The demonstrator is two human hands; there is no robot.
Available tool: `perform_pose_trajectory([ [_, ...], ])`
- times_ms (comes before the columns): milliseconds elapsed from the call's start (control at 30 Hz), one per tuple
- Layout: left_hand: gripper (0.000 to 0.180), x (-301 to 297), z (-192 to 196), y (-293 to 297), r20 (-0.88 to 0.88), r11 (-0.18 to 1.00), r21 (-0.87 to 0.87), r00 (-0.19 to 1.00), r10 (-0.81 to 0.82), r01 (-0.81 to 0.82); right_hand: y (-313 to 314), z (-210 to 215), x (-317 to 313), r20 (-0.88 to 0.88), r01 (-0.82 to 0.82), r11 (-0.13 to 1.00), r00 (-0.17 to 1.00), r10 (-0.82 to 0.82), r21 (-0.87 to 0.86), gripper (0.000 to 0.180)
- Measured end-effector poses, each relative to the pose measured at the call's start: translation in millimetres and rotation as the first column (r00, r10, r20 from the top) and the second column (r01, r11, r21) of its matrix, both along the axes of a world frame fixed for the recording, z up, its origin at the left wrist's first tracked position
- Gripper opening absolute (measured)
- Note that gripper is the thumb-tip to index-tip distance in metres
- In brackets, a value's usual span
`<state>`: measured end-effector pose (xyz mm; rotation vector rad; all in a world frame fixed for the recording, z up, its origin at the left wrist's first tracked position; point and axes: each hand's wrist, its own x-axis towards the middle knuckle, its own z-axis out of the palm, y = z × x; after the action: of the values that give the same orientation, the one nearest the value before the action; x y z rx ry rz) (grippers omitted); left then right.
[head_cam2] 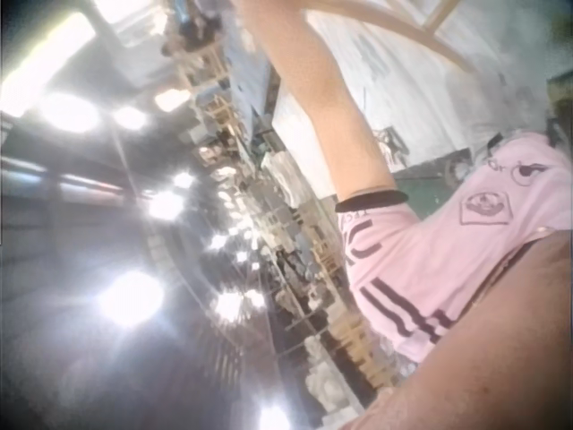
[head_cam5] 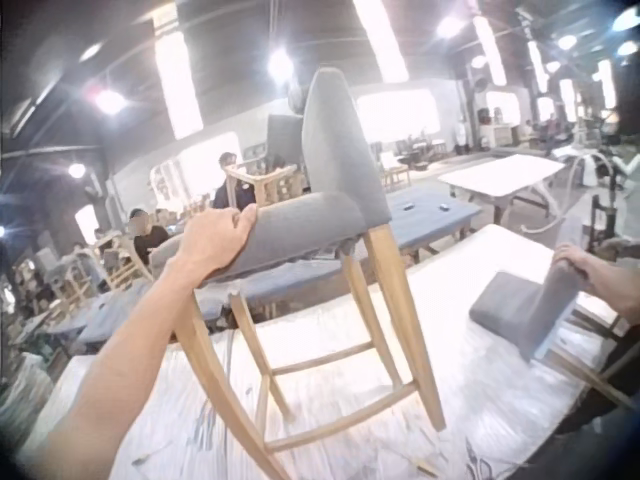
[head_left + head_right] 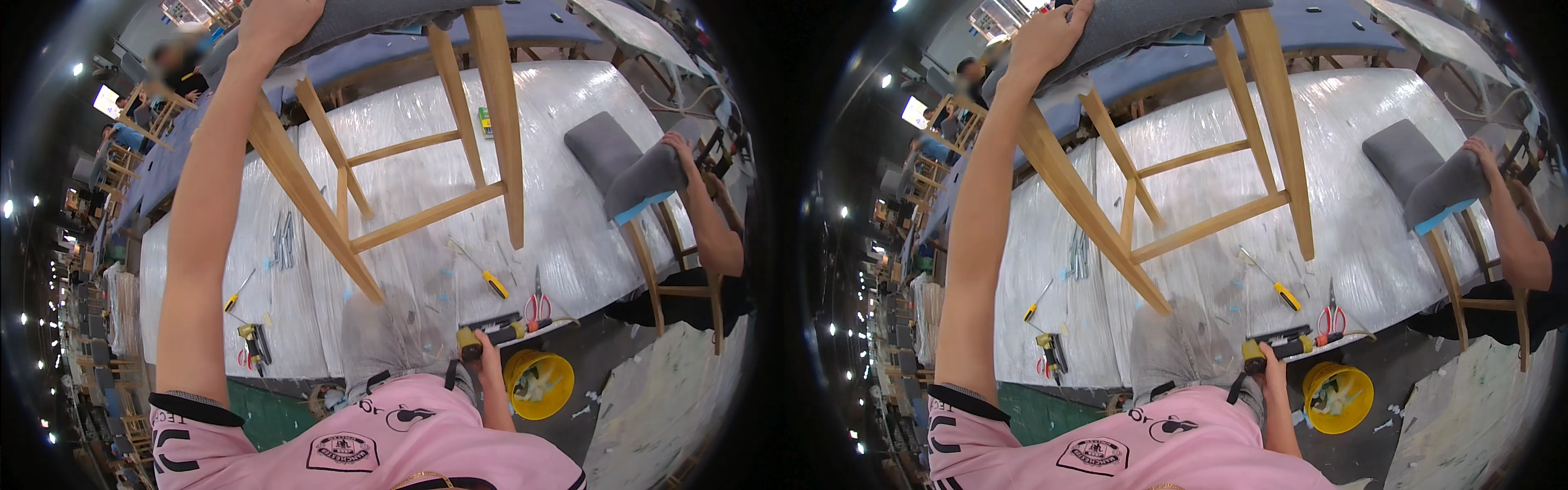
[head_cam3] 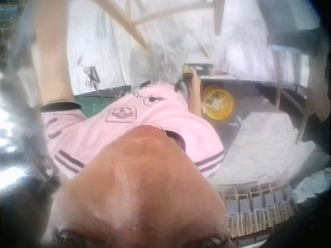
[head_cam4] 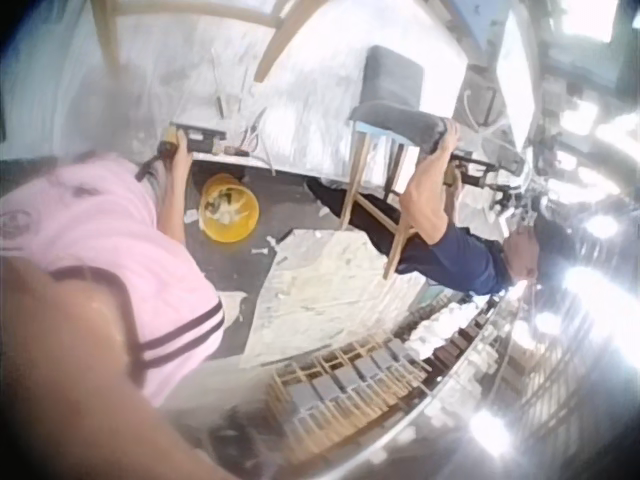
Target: The person stretches gray fabric over a wooden chair seat, trims excess with scissors, and secures it using a staple gun and a screwdriver. The chair is flipped to show the finished upholstered seat.
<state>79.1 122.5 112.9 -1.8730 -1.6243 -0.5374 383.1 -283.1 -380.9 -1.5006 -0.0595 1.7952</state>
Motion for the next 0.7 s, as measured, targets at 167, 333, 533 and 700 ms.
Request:
perform_pose_trajectory([
  [167, 0.072, -8.3, 2.6, 52.5, 0.071, 0.999, -0.047, 0.997, -0.020, 0.023, -14.4, -82.3, -1.9, -0.079, -0.087, 0.989, 0.994, 0.078, -0.119, 0.045],
  [333, 0.082, -51.1, -3.8, 97.9, -0.049, 0.996, -0.088, 0.999, 0.012, -0.016, 10.7, -123.9, -37.8, -0.290, -0.008, 1.000, 0.957, 0.006, -0.008, 0.053],
  [533, 0.069, -32.2, 6.3, 42.8, 0.014, 0.979, -0.190, 0.997, -0.071, 0.072, -16.9, -209.1, -66.7, -0.272, -0.290, 0.953, 0.927, 0.259, -0.082, 0.059],
  [700, 0.063, -72.4, 23.7, -19.2, 0.186, 0.922, -0.267, 0.953, -0.238, 0.282, 24.5, -198.7, -38.9, 0.510, -0.979, 0.193, 0.134, 0.850, -0.064, 0.045],
])
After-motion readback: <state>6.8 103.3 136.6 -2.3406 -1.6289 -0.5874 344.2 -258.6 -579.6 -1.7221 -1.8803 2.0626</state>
